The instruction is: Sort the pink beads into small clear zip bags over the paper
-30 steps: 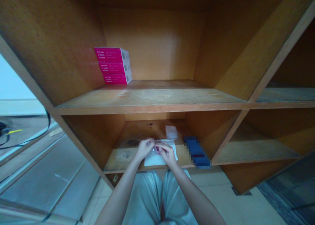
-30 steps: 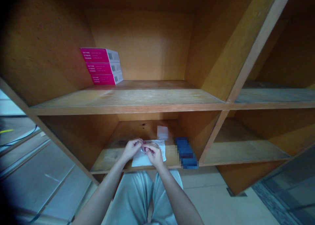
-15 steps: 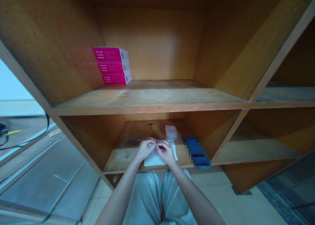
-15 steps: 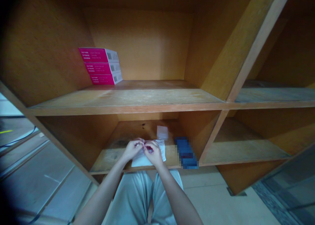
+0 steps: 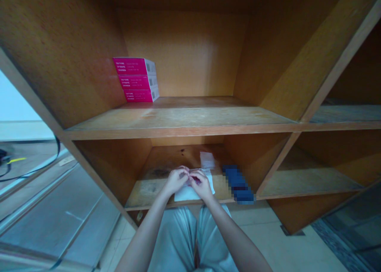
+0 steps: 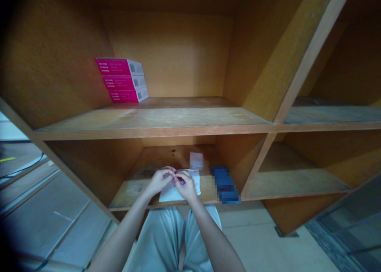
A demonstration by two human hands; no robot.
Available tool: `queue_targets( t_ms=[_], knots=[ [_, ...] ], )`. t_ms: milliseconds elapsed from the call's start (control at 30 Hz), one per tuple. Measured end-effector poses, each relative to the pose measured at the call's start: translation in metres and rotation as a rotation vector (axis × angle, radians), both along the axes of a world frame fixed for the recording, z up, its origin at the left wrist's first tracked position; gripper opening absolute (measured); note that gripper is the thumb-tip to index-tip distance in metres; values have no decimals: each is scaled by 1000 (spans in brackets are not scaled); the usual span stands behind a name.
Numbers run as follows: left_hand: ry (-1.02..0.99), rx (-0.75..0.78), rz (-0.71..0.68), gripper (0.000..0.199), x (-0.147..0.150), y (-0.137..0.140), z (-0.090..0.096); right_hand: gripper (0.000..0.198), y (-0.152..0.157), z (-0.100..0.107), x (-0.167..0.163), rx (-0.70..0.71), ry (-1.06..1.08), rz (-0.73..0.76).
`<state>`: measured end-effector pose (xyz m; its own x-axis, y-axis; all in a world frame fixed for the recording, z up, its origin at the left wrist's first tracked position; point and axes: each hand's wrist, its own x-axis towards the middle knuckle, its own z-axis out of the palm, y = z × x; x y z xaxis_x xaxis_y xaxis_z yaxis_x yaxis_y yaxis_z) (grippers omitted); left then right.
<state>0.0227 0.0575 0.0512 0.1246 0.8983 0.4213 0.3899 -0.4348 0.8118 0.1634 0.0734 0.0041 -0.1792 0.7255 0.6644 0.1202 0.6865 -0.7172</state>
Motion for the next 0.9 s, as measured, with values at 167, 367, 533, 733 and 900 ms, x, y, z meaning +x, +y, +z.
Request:
queue_targets(
  t_ms=[167, 367, 533, 733, 900],
  knots=[
    [58, 12, -37, 16, 0, -1, 2, 15, 2, -5, 0, 9, 10, 22],
    [122, 11, -41, 15, -2, -2, 6, 17, 3, -4, 1, -9, 22, 68],
    [141, 14, -61, 15, -3, -2, 6, 18, 2, -4, 0, -11, 41, 84],
    [166, -3, -64, 12, -2, -3, 6, 14, 2, -5, 0, 15, 34, 70],
    [221, 4, -37, 9, -1, -4, 8, 13, 2, -4, -1, 0, 33, 74]
  ],
)
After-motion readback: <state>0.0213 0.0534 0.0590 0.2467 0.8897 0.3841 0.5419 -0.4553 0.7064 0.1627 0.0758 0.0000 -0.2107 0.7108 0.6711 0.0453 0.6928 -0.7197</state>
